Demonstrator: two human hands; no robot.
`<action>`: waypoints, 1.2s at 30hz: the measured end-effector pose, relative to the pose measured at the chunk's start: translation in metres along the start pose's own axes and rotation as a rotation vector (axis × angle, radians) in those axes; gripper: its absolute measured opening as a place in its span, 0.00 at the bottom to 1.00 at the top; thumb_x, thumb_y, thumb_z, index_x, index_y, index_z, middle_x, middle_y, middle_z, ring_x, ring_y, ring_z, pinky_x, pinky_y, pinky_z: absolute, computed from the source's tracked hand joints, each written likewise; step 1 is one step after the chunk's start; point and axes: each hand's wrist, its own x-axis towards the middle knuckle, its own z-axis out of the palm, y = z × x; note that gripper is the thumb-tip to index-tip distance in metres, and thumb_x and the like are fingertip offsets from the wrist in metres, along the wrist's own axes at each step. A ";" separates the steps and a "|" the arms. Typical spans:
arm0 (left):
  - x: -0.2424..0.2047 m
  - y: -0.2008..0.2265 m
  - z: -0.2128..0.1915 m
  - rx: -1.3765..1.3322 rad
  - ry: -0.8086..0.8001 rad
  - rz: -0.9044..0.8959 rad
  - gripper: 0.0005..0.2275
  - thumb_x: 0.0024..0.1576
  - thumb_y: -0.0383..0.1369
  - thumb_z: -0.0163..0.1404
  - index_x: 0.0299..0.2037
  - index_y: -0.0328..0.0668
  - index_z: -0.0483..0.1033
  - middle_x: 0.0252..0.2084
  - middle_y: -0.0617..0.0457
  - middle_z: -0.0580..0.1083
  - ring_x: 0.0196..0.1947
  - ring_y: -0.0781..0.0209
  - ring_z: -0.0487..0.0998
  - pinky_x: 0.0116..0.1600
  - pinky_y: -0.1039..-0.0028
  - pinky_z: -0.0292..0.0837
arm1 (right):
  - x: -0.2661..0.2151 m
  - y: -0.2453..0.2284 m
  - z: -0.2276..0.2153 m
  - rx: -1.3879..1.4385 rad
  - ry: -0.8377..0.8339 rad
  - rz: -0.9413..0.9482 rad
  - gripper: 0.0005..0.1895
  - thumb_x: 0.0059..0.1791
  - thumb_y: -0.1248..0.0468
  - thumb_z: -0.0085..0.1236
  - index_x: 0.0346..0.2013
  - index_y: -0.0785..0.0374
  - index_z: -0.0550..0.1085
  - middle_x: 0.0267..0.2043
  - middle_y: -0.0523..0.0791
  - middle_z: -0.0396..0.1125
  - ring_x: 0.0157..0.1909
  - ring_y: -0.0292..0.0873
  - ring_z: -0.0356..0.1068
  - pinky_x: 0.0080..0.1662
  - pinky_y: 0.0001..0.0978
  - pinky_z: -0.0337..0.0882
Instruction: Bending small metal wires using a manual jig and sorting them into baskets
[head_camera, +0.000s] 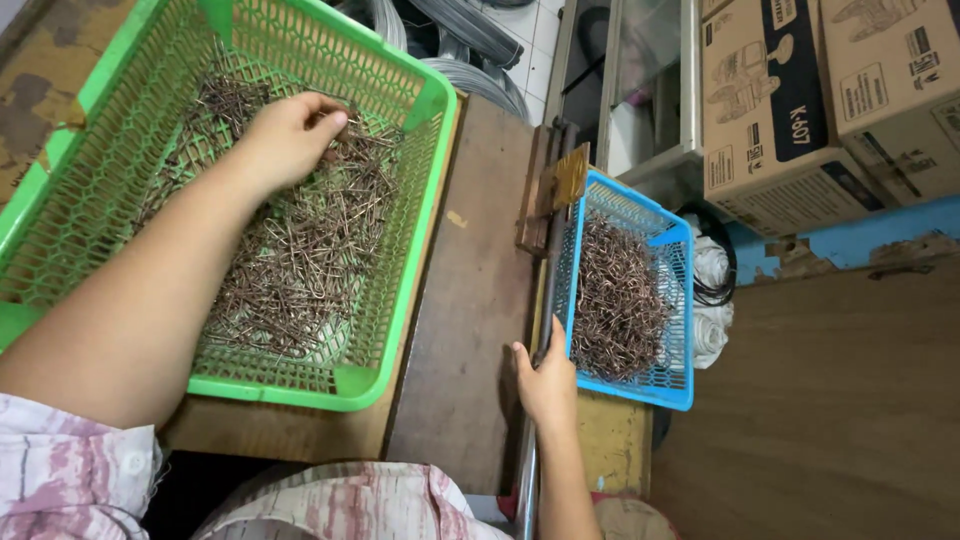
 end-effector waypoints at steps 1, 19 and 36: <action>-0.009 0.017 -0.006 -0.002 -0.003 -0.002 0.12 0.74 0.37 0.53 0.61 0.42 0.80 0.45 0.47 0.83 0.35 0.60 0.86 0.39 0.68 0.82 | -0.001 -0.001 0.000 -0.002 0.000 0.003 0.39 0.54 0.50 0.61 0.79 0.39 0.58 0.54 0.61 0.78 0.61 0.65 0.76 0.60 0.59 0.76; -0.028 -0.005 0.070 1.088 -0.566 -0.356 0.50 0.40 0.35 0.83 0.74 0.51 0.65 0.72 0.31 0.53 0.70 0.10 0.55 0.54 0.24 0.76 | -0.002 -0.003 -0.002 0.037 0.001 -0.003 0.40 0.54 0.50 0.61 0.79 0.44 0.58 0.58 0.63 0.75 0.61 0.65 0.76 0.60 0.60 0.77; -0.052 0.118 -0.025 0.455 -0.385 -0.133 0.30 0.58 0.30 0.62 0.71 0.28 0.70 0.58 0.21 0.78 0.59 0.22 0.80 0.67 0.38 0.71 | 0.003 0.005 0.001 0.024 0.001 -0.013 0.40 0.53 0.49 0.61 0.79 0.41 0.58 0.54 0.60 0.78 0.60 0.63 0.77 0.59 0.59 0.77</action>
